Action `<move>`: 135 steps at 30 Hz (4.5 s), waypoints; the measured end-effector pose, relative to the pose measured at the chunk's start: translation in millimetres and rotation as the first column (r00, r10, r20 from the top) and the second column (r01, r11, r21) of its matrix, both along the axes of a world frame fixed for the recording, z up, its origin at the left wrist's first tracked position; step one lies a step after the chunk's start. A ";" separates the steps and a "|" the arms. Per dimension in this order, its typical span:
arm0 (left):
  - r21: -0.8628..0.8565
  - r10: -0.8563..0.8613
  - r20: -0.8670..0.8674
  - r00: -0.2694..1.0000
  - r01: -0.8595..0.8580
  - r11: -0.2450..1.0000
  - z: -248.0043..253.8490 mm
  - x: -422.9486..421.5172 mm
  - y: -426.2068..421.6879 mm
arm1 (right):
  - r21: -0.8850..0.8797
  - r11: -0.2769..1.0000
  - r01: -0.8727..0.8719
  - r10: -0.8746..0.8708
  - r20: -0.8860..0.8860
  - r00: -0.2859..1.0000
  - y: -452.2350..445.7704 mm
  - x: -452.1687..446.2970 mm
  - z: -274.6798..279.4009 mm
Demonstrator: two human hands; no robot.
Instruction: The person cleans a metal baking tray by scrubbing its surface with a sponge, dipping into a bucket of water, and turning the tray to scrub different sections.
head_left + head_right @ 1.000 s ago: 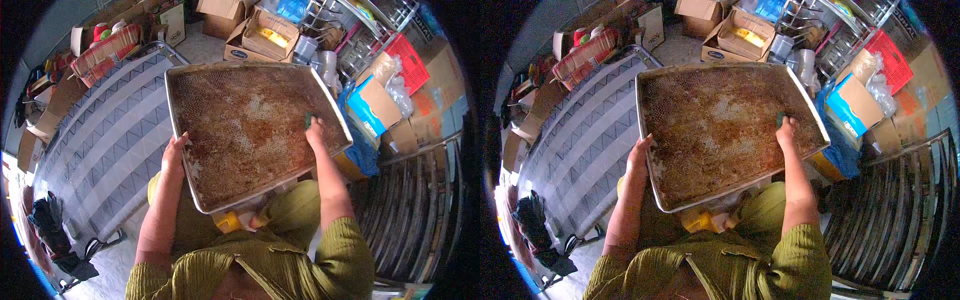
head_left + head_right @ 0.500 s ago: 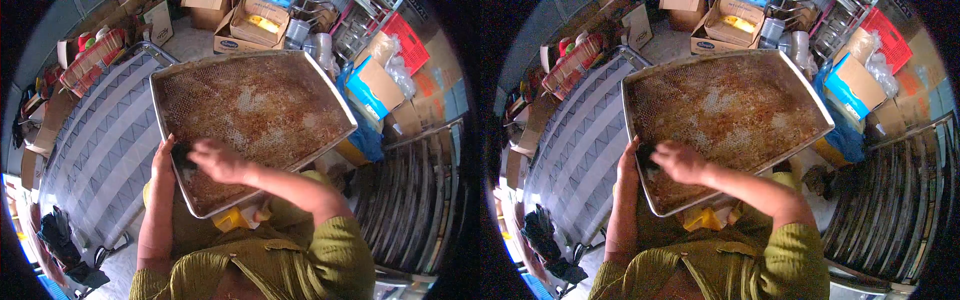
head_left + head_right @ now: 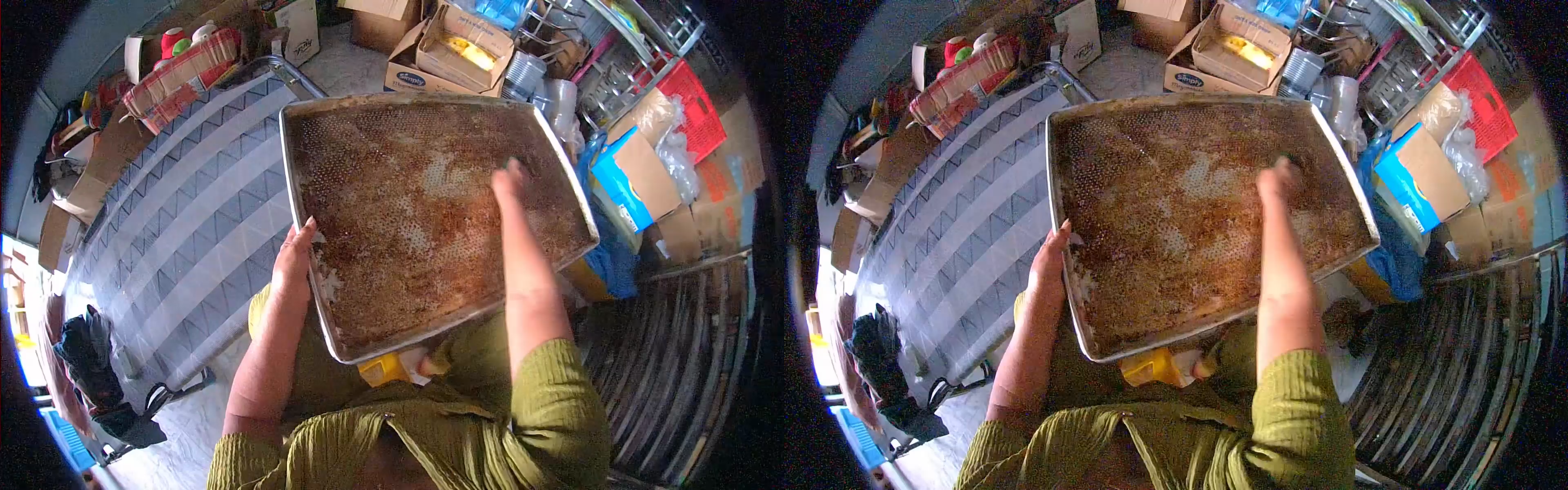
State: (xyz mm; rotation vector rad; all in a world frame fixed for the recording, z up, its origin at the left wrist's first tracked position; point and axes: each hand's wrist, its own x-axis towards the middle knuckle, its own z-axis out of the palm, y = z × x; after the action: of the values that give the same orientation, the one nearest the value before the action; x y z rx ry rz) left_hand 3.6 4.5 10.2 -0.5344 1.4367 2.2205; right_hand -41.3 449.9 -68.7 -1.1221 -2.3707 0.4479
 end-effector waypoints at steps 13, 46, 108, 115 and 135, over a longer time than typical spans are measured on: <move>0.086 0.031 -0.093 0.995 -0.023 0.996 21.2 9.5 2.0 | 0.047 0.246 -0.968 0.953 -0.193 0.233 -275.6 -56.8 72.6; -0.029 0.061 -0.225 0.973 -0.069 0.997 10.1 1.2 0.9 | 0.021 0.064 -0.998 0.970 -0.237 0.057 -305.9 43.7 92.8; -0.122 0.064 -0.104 0.992 -0.077 0.990 5.3 4.9 3.4 | -0.150 0.897 -0.417 0.415 -0.041 0.909 -89.1 -97.3 41.8; -0.070 0.107 -0.195 0.975 -0.122 0.990 8.6 7.0 6.1 | 0.033 0.254 -0.967 0.961 -0.119 0.249 -311.7 -73.3 73.9; -0.065 0.084 -0.171 0.982 -0.097 0.993 6.5 1.2 4.2 | -0.042 0.948 -0.314 0.316 0.064 0.947 -87.6 -74.2 49.3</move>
State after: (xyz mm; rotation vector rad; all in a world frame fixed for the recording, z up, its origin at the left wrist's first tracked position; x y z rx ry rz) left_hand 4.7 8.7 16.7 -0.4533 1.6140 2.3397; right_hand -115.5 362.3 -19.4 -0.7807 -2.6242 0.5630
